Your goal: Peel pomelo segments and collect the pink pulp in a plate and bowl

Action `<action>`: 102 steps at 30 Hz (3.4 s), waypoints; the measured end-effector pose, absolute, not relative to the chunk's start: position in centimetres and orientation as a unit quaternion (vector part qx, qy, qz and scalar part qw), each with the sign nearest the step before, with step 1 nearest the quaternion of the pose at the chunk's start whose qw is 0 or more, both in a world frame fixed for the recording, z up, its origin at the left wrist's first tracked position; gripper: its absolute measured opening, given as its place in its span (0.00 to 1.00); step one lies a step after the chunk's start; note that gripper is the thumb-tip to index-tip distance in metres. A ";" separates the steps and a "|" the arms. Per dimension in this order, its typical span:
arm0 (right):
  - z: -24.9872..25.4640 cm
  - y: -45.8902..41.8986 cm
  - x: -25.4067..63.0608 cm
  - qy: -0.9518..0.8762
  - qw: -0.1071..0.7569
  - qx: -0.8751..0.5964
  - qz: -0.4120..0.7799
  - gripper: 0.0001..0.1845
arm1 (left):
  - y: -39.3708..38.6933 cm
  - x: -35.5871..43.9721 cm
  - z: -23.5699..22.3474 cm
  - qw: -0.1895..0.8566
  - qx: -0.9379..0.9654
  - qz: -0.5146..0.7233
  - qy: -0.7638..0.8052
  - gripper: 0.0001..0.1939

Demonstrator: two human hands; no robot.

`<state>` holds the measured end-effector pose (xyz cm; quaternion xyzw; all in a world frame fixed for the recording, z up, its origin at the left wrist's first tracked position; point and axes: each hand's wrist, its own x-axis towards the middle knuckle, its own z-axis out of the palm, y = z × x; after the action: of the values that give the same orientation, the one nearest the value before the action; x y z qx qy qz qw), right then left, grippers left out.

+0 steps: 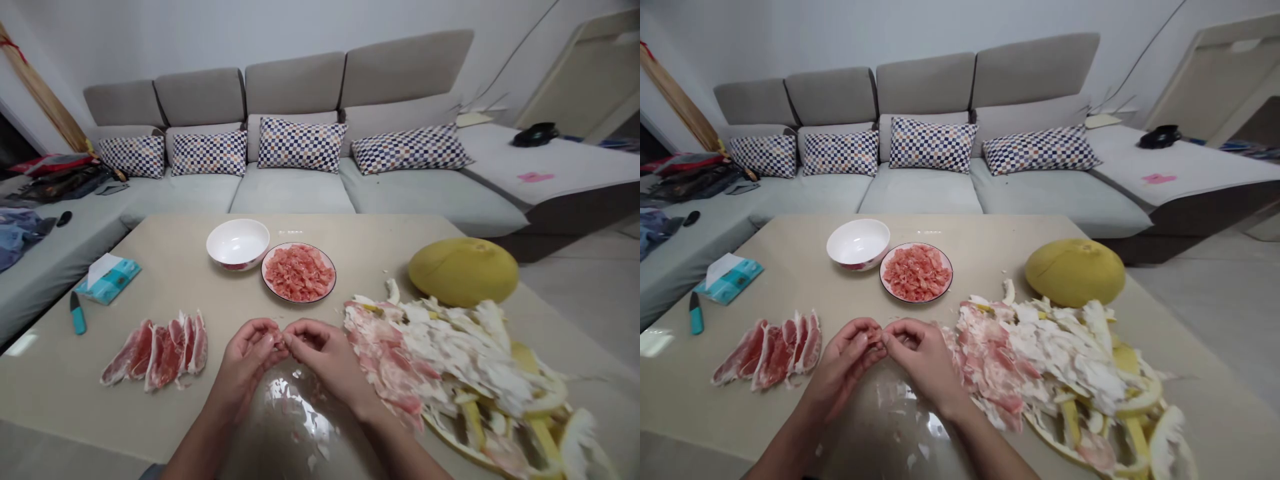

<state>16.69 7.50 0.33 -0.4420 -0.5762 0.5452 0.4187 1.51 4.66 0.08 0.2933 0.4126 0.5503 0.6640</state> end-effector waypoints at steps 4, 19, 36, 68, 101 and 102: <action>0.7 7.1 16.7 -0.660 0.424 -0.434 0.443 0.06 | 4.8 1.4 -0.3 0.632 0.327 0.545 0.443 0.10; -0.2 7.2 16.5 -0.691 0.452 -0.448 0.341 0.05 | 4.9 1.3 -0.5 0.620 0.321 0.537 0.473 0.08; 0.5 9.2 21.4 -0.792 0.248 -0.454 0.324 0.11 | 5.9 0.2 -0.9 0.780 0.020 0.550 0.298 0.14; -6.1 10.6 20.9 -0.743 0.539 -0.389 -0.079 0.19 | 26.6 6.3 1.8 0.555 0.398 0.538 0.494 0.18; -5.3 10.5 21.2 -0.762 0.516 -0.383 -0.081 0.14 | 28.1 4.3 0.5 0.155 0.826 0.218 0.497 0.16; -5.4 10.5 21.2 -0.762 0.517 -0.383 -0.081 0.14 | 27.6 3.8 0.4 0.155 0.828 0.218 0.493 0.14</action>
<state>21.23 10.52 -5.35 -0.3826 -0.7616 -0.0815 0.5167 3.80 27.58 0.39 0.8278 0.4931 0.2182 0.1548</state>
